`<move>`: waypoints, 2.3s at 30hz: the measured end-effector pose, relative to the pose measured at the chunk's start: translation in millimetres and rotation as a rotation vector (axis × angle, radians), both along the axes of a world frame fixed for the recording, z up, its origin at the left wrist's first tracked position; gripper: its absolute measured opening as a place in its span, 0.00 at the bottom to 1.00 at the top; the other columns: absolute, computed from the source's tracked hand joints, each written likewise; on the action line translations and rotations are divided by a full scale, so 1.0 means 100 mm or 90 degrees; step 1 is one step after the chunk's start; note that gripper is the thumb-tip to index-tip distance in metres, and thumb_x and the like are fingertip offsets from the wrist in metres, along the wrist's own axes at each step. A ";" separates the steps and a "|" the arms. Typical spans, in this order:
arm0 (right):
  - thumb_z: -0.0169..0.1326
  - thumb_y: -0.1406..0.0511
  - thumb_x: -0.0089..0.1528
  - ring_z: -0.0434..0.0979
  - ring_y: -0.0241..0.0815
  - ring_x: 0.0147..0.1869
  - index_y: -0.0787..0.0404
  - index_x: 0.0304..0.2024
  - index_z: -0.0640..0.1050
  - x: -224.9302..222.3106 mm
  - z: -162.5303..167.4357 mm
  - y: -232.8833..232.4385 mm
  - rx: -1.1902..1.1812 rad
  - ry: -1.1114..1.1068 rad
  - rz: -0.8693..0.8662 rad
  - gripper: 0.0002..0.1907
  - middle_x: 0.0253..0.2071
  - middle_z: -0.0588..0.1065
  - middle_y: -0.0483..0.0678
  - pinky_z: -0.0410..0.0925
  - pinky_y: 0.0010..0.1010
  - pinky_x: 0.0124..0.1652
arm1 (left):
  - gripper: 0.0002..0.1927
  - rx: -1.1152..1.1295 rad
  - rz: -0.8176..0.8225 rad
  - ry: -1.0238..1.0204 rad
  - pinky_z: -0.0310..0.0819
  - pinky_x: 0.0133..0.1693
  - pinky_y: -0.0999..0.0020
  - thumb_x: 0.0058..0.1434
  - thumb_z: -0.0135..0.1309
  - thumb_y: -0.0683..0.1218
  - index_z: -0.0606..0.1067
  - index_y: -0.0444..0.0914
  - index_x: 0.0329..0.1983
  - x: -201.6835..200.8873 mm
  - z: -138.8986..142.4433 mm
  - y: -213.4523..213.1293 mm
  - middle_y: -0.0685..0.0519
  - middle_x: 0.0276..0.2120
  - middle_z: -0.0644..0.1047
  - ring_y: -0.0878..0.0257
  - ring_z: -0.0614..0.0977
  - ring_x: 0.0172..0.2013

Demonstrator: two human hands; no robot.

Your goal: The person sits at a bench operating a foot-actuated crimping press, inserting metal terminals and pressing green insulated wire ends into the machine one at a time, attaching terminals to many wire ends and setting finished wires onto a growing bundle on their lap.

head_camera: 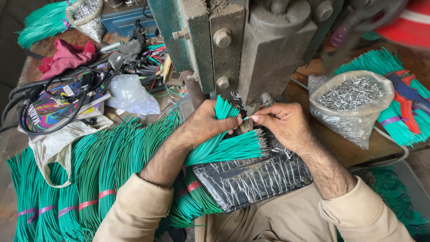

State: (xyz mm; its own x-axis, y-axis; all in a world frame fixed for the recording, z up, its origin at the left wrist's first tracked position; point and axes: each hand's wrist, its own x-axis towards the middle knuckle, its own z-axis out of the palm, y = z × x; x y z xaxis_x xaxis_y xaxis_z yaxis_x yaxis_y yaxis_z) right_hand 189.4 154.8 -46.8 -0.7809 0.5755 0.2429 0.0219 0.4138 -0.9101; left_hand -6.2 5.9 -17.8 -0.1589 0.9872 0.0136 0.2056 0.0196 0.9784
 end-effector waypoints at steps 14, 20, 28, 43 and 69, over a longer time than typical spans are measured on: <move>0.61 0.68 0.60 0.84 0.37 0.43 0.65 0.39 0.83 0.60 0.23 -0.05 0.217 -0.080 0.120 0.06 0.38 0.83 0.47 0.75 0.28 0.44 | 0.10 0.006 -0.061 -0.052 0.77 0.39 0.71 0.63 0.62 0.47 0.81 0.34 0.34 -0.03 -0.01 -0.02 0.56 0.29 0.81 0.69 0.81 0.33; 0.57 0.67 0.61 0.79 0.44 0.45 0.63 0.38 0.80 0.66 0.10 -0.06 0.417 -0.065 0.076 0.06 0.39 0.77 0.50 0.72 0.34 0.46 | 0.07 0.019 -0.071 -0.047 0.78 0.39 0.70 0.63 0.61 0.44 0.80 0.34 0.36 -0.01 -0.01 -0.01 0.55 0.30 0.81 0.69 0.81 0.33; 0.51 0.72 0.68 0.82 0.37 0.45 0.69 0.48 0.77 0.29 -0.11 -0.03 -0.066 0.141 0.030 0.08 0.41 0.81 0.50 0.77 0.29 0.48 | 0.08 -0.006 -0.028 -0.038 0.78 0.37 0.70 0.62 0.61 0.44 0.81 0.33 0.39 0.01 0.01 -0.01 0.55 0.30 0.82 0.68 0.82 0.33; 0.61 0.70 0.63 0.83 0.32 0.43 0.67 0.42 0.84 0.02 -0.07 0.04 0.008 0.025 0.025 0.07 0.38 0.84 0.47 0.75 0.23 0.44 | 0.08 -0.010 0.007 -0.004 0.77 0.38 0.70 0.60 0.61 0.43 0.81 0.33 0.39 -0.01 -0.03 -0.01 0.54 0.28 0.81 0.68 0.81 0.31; 0.53 0.72 0.67 0.83 0.36 0.49 0.69 0.49 0.78 0.24 -0.08 0.02 -0.082 0.123 0.047 0.09 0.44 0.82 0.50 0.76 0.27 0.52 | 0.08 0.006 -0.005 0.031 0.78 0.41 0.69 0.61 0.60 0.44 0.82 0.35 0.38 0.00 -0.02 -0.01 0.56 0.30 0.82 0.69 0.81 0.34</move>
